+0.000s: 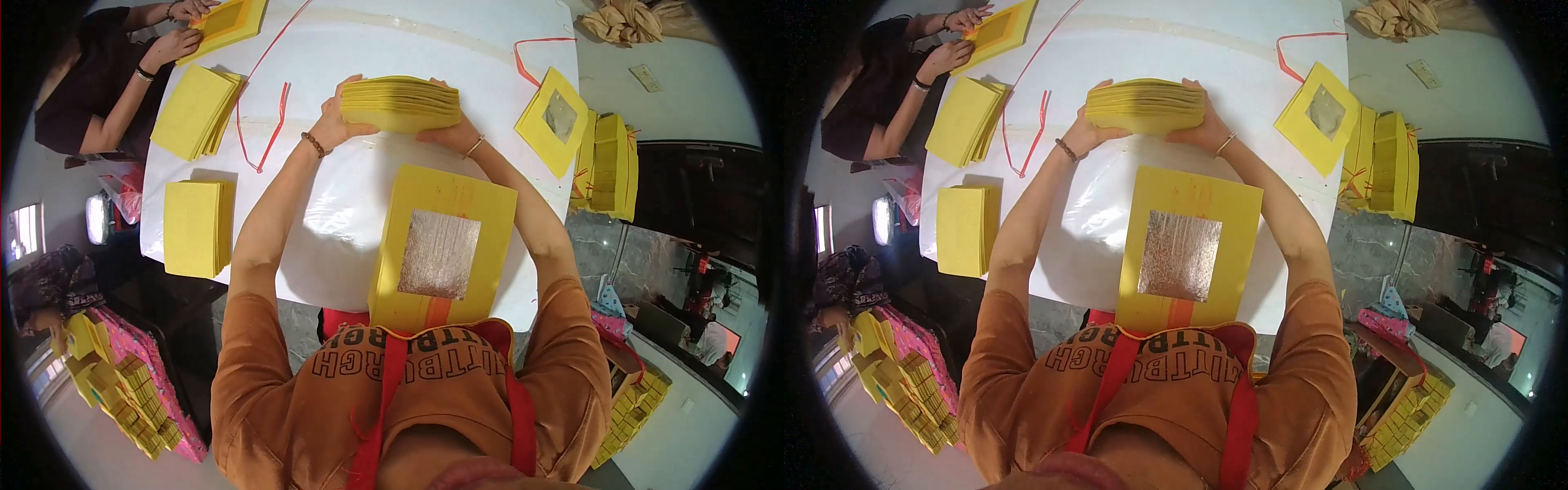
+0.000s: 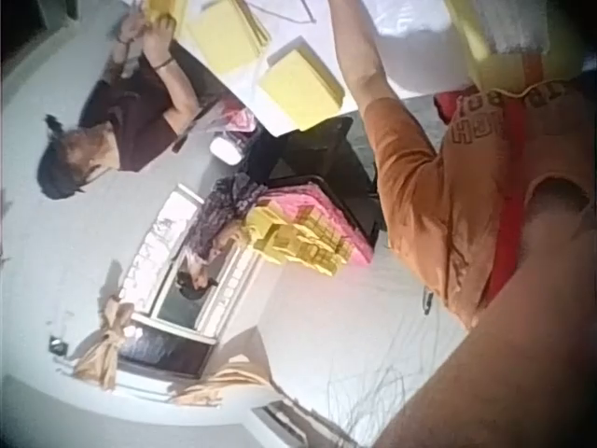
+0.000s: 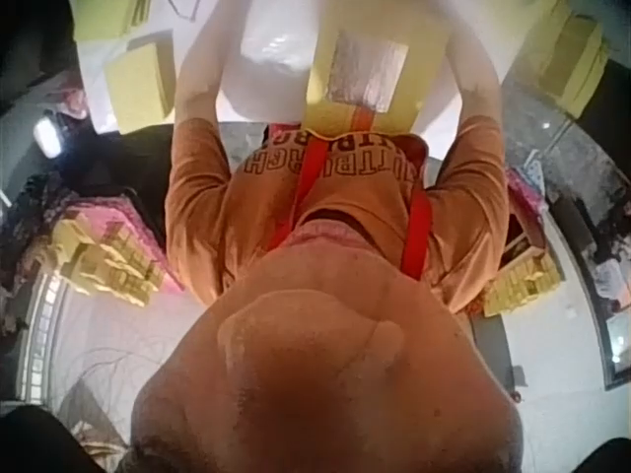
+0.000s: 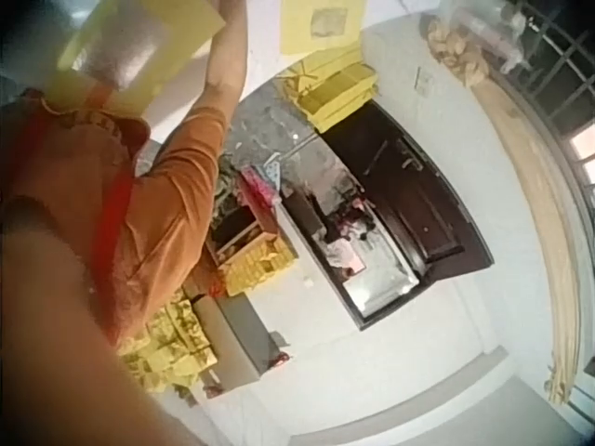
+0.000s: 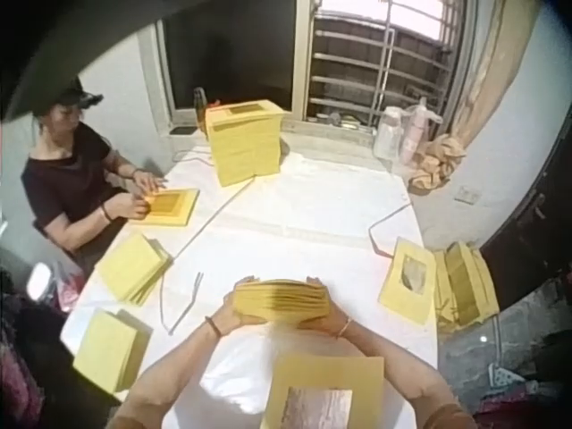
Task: Folding and stacking sheets of yellow joss paper with silver foil centers.
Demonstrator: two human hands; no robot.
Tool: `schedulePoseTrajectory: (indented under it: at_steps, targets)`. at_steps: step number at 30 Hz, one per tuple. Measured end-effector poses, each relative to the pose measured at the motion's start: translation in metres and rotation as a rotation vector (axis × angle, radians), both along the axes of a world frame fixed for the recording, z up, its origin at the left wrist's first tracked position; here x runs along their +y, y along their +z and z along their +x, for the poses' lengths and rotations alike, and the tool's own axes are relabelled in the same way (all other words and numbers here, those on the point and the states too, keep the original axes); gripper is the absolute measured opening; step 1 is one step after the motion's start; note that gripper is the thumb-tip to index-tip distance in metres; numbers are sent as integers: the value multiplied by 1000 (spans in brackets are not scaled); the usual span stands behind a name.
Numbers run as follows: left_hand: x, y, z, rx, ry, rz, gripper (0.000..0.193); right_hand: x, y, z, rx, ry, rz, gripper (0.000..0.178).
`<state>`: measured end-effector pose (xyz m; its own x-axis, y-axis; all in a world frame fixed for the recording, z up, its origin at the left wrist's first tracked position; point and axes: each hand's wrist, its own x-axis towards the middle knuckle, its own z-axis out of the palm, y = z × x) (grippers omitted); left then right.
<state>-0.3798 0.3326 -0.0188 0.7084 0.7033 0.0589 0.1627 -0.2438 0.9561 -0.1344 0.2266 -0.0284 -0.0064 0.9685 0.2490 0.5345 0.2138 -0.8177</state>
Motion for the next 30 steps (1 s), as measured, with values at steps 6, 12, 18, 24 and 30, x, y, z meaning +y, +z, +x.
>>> schedulePoseTrajectory:
  at_steps: [6,12,18,24,30]
  targets:
    - [-2,58,20,-81,255,-511,61,18,31,-7,584,-278,-484,94]
    - [37,48,21,281,237,-406,57,18,56,-15,482,-211,-501,85]
    - [44,54,38,662,156,-115,60,24,33,-11,319,-179,-326,87]
    - [51,29,33,582,233,-97,81,26,32,-15,278,-221,-234,87]
    - [46,42,36,649,295,-6,95,19,26,-5,-948,-72,-125,50]
